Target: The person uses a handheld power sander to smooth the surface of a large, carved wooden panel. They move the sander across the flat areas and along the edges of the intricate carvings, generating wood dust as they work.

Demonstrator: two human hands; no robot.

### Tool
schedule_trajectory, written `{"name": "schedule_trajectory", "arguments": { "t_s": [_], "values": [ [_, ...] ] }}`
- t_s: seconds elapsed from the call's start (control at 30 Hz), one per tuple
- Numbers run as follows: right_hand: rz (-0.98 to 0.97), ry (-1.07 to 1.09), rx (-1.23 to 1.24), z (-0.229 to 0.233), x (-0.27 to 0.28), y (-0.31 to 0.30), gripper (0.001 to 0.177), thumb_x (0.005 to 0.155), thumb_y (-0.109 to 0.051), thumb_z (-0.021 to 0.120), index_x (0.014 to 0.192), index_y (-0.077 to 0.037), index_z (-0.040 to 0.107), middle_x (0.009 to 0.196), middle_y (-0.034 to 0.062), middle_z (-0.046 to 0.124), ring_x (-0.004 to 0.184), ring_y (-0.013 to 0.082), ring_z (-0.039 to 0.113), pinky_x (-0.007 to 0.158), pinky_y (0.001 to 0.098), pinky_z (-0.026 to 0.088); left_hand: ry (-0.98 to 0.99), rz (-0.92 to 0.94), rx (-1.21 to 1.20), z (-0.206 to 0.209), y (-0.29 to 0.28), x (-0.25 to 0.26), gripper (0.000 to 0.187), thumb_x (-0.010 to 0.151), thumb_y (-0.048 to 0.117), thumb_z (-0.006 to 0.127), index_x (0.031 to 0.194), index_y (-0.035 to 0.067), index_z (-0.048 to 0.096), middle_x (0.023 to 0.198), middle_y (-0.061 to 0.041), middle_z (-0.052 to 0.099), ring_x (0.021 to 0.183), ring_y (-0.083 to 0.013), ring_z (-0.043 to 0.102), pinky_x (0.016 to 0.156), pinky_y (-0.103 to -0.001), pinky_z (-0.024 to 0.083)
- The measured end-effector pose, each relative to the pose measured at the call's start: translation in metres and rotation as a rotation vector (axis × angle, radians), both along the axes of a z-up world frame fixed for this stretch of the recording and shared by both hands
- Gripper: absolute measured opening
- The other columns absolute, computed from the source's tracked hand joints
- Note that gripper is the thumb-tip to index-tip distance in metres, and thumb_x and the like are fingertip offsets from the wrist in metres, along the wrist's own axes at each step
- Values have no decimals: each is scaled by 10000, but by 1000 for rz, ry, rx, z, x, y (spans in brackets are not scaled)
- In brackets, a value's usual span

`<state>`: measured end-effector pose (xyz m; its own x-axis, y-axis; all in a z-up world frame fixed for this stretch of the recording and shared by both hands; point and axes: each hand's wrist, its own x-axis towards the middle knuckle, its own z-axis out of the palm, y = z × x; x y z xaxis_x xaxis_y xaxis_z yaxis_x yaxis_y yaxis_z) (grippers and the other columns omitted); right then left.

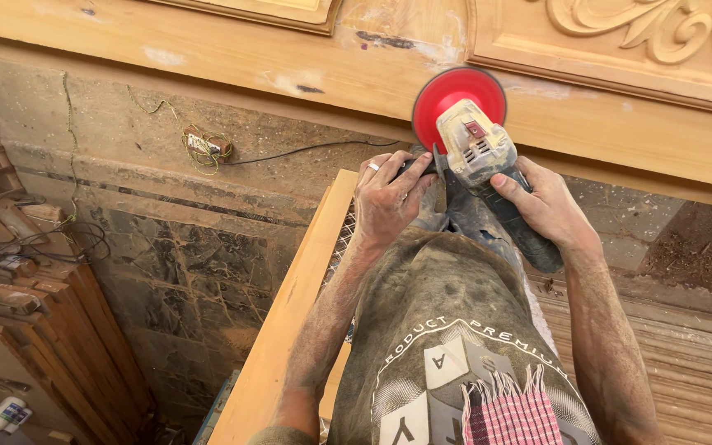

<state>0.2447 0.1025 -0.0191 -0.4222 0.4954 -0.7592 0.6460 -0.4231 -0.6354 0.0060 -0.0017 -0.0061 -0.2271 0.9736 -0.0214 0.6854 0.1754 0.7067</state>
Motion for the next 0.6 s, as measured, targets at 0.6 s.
{"name": "schedule_trajectory", "arguments": {
  "t_s": [0.6],
  "values": [
    [-77, -56, -33, 10, 34, 0, 623, 961, -535, 612, 1351, -51, 644, 1133, 136, 740, 1009, 191, 682, 883, 362, 534, -1, -62, -6, -8, 8, 35, 359, 874, 235, 836, 1208, 128, 754, 1051, -23, 704, 1044, -225, 659, 961, -405, 497]
  ]
}}
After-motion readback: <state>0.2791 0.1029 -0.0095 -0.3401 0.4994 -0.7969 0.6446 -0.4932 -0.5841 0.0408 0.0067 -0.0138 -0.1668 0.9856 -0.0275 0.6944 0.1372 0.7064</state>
